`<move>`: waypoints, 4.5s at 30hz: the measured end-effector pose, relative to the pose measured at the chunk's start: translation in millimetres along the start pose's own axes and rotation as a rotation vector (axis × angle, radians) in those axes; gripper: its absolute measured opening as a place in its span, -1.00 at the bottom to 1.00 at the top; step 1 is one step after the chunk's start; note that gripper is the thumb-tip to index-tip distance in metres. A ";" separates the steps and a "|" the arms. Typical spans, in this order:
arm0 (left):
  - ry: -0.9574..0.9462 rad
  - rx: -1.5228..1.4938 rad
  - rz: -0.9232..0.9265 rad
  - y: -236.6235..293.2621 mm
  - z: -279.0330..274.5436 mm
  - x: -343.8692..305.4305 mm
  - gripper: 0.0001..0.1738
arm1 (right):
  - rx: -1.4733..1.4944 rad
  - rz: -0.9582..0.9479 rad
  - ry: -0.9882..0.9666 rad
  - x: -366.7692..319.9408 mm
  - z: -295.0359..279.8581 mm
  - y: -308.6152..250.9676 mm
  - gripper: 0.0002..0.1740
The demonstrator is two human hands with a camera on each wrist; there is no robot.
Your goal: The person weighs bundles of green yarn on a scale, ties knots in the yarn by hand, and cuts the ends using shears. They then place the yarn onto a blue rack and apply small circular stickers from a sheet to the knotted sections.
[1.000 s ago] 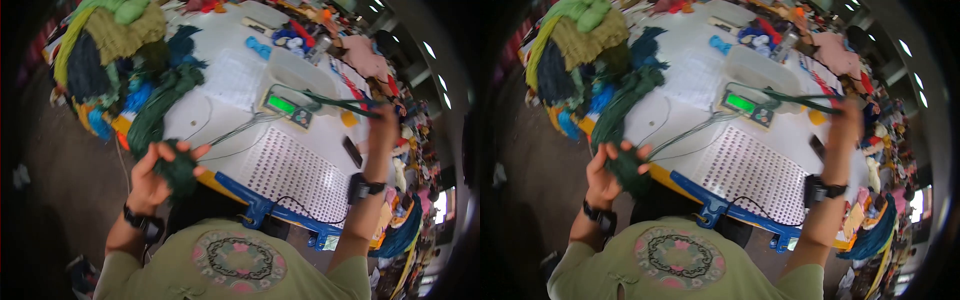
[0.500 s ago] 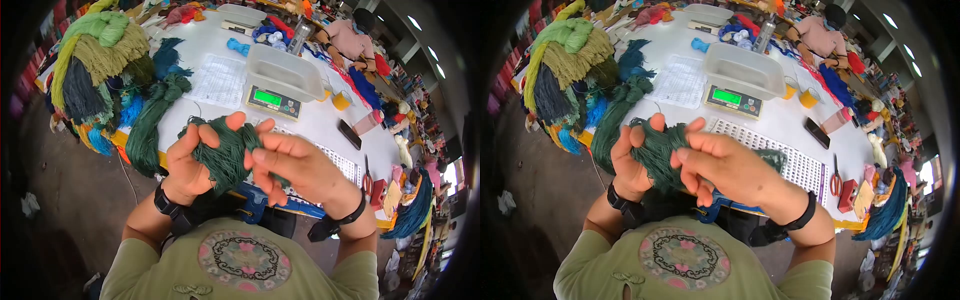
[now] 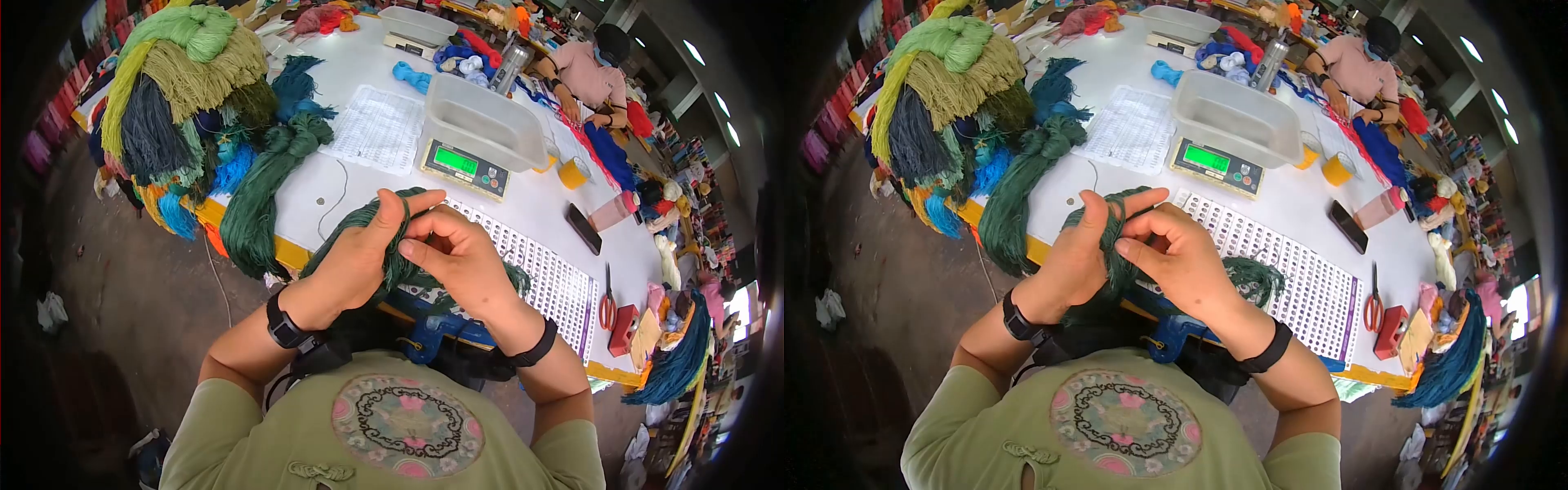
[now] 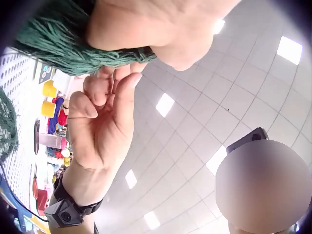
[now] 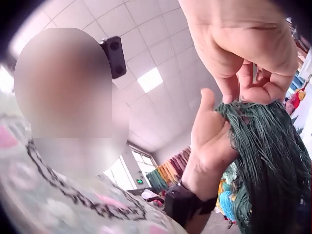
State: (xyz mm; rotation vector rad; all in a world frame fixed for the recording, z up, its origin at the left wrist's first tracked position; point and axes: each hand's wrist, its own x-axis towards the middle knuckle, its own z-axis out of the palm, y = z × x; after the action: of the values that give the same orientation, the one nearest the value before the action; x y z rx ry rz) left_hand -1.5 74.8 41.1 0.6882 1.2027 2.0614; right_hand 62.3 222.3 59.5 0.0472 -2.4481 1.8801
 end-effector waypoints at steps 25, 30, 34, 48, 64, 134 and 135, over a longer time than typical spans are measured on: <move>0.167 -0.053 0.064 -11.3 -20.0 2.5 -0.59 | 0.497 0.136 0.070 2.2 -4.5 -12.4 -0.92; 0.158 -0.162 0.041 6.9 -15.2 4.6 -0.50 | 0.180 0.115 0.075 0.2 -0.9 -11.6 -0.86; 0.153 -0.263 0.053 13.6 -13.1 6.5 -0.31 | 0.146 0.104 0.038 2.2 3.6 -9.5 -0.78; 0.162 -0.025 0.067 8.6 -17.5 1.2 -0.74 | 0.298 0.000 0.091 0.5 -11.0 -6.8 -0.92; 0.199 -0.154 0.059 3.1 -18.4 4.6 -0.84 | 0.711 0.211 0.063 3.2 -12.8 -19.4 -0.89; 0.314 -0.329 0.406 26.3 -160.7 -157.3 -0.74 | 0.259 -0.384 0.076 -3.0 -301.7 -128.7 -0.82; 0.302 -0.240 0.377 19.2 -148.7 -141.7 -0.73 | 0.282 -0.396 0.021 14.8 -320.7 -152.5 -0.80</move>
State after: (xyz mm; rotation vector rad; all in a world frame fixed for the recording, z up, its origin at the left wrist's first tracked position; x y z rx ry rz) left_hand -19.2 -120.2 -24.0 0.5311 1.0119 2.6497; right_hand 64.1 492.9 290.0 0.4814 -1.9539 1.9986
